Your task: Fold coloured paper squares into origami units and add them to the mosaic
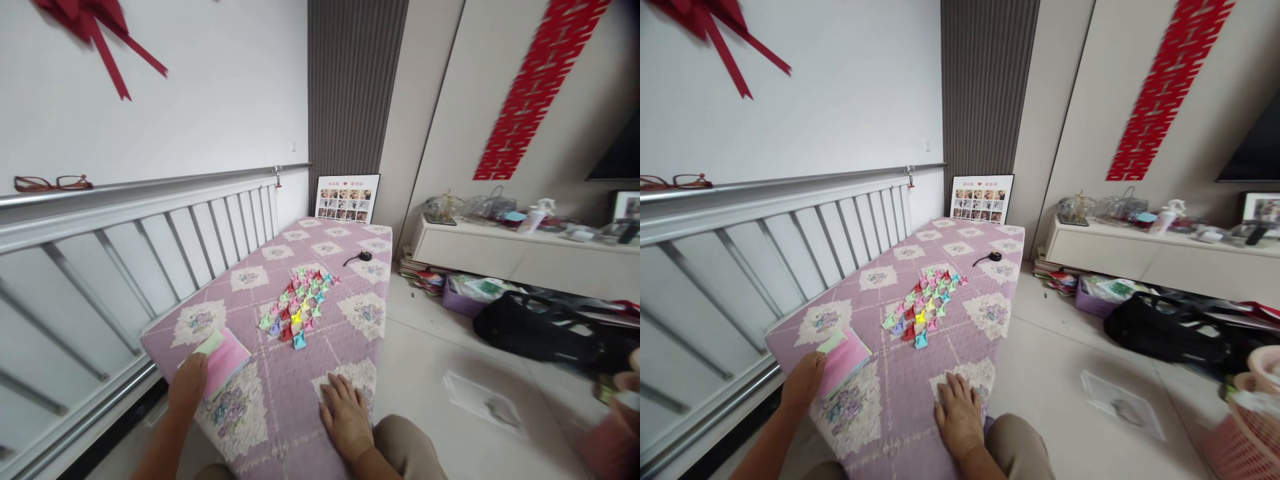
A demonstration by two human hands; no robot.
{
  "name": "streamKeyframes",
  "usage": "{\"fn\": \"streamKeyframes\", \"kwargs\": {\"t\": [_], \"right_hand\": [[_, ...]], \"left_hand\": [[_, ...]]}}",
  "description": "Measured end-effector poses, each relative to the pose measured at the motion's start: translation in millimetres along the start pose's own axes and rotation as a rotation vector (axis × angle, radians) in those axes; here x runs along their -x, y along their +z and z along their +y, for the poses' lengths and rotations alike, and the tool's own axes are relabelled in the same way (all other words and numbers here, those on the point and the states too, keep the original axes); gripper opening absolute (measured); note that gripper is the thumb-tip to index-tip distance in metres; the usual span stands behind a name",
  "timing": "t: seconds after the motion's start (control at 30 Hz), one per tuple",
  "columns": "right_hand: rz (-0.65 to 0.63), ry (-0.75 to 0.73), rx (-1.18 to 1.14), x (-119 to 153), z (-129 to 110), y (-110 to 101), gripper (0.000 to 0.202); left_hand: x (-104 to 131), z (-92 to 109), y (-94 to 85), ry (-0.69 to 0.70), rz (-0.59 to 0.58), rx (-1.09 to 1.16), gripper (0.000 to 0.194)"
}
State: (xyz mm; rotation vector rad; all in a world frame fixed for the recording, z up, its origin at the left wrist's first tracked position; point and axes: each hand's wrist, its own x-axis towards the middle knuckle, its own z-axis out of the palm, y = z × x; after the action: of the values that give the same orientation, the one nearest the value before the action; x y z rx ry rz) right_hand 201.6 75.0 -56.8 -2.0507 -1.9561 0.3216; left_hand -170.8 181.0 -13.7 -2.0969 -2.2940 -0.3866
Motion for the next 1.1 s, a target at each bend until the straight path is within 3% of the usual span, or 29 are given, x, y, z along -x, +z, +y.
{"fn": "streamKeyframes", "kwargs": {"t": [0.2,0.33,0.53,0.73,0.8,0.87,0.93,1.0,1.1], "right_hand": [[0.002,-0.003,0.002,0,0,-2,0.040],[-0.004,0.003,0.006,1,1,-2,0.040],[0.001,0.008,0.009,0,0,-2,0.039],[0.009,-0.002,0.013,0,2,-1,0.039],[0.017,-0.006,0.010,0,3,0,0.039],[0.030,-0.014,0.008,0,4,1,0.038],[0.045,-0.027,0.004,0,5,3,0.038],[0.059,-0.052,-0.006,1,7,3,0.040],[0.067,-0.135,-0.031,3,7,3,0.051]], "left_hand": [[-1,3,8.0,0.001,-0.064,0.003,0.026],[-1,5,16.3,-0.026,-0.123,0.011,0.035],[0,5,27.8,0.023,-0.059,0.014,0.035],[1,7,1.9,0.057,0.072,-0.016,0.033],[14,24,-7.7,0.151,0.142,-0.004,0.029],[38,55,-8.9,0.233,0.148,0.035,0.029],[70,94,0.4,0.198,-0.006,0.097,0.032],[104,131,17.1,0.250,-0.179,0.150,0.031],[142,169,40.8,0.294,-0.274,0.221,0.029]]}}
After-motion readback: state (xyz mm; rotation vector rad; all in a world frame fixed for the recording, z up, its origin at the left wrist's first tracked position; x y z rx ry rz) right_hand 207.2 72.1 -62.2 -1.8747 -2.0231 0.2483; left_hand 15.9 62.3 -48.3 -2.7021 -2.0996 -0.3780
